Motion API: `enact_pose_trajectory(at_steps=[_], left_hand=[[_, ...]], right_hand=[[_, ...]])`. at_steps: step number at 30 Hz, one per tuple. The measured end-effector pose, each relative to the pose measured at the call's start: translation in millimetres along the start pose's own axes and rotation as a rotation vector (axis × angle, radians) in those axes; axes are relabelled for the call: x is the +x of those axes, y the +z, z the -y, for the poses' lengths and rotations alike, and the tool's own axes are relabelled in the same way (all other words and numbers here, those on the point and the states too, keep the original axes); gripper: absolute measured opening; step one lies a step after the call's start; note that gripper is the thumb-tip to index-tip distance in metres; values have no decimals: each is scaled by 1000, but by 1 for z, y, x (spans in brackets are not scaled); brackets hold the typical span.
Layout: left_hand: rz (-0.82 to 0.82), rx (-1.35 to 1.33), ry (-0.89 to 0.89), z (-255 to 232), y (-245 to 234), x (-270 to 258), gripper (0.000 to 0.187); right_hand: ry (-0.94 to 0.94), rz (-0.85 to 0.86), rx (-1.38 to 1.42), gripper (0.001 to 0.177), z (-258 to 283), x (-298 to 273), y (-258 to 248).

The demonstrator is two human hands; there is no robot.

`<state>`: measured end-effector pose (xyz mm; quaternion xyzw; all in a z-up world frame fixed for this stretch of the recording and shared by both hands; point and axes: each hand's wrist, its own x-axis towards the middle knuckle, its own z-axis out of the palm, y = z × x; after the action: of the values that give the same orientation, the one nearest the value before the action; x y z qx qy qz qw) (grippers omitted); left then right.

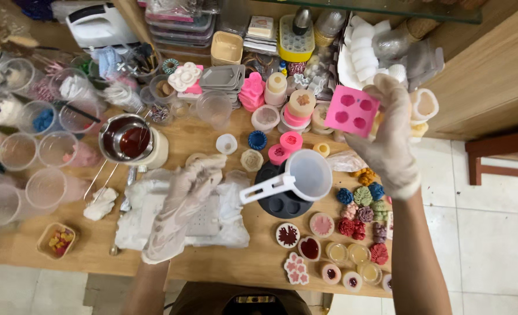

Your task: The person prepares small decorative wax elements by hand and uses a heat tool to melt wax in a small metal pot. They then use a spoon to transfer the melted wax into a pink silicone mold to form small shapes.

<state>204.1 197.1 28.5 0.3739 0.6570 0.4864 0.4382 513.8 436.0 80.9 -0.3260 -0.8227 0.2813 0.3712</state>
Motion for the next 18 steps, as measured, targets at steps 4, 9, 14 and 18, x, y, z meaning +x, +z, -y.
enact_pose_trajectory(at_steps=[4, 9, 14, 18], left_hand=[[21, -174, 313, -66, 11, -50, 45], [95, -295, 503, -113, 19, -110, 62], [66, -398, 378, -89, -12, -157, 58], [-8, -418, 279, -27, -47, -166, 58]], right_hand=[[-112, 13, 289, 100, 78, -24, -11], [-187, 113, 572, 89, 174, -70, 31], [-140, 195, 723, 87, 242, -104, 80], [-44, 273, 628, 90, 262, -131, 100]])
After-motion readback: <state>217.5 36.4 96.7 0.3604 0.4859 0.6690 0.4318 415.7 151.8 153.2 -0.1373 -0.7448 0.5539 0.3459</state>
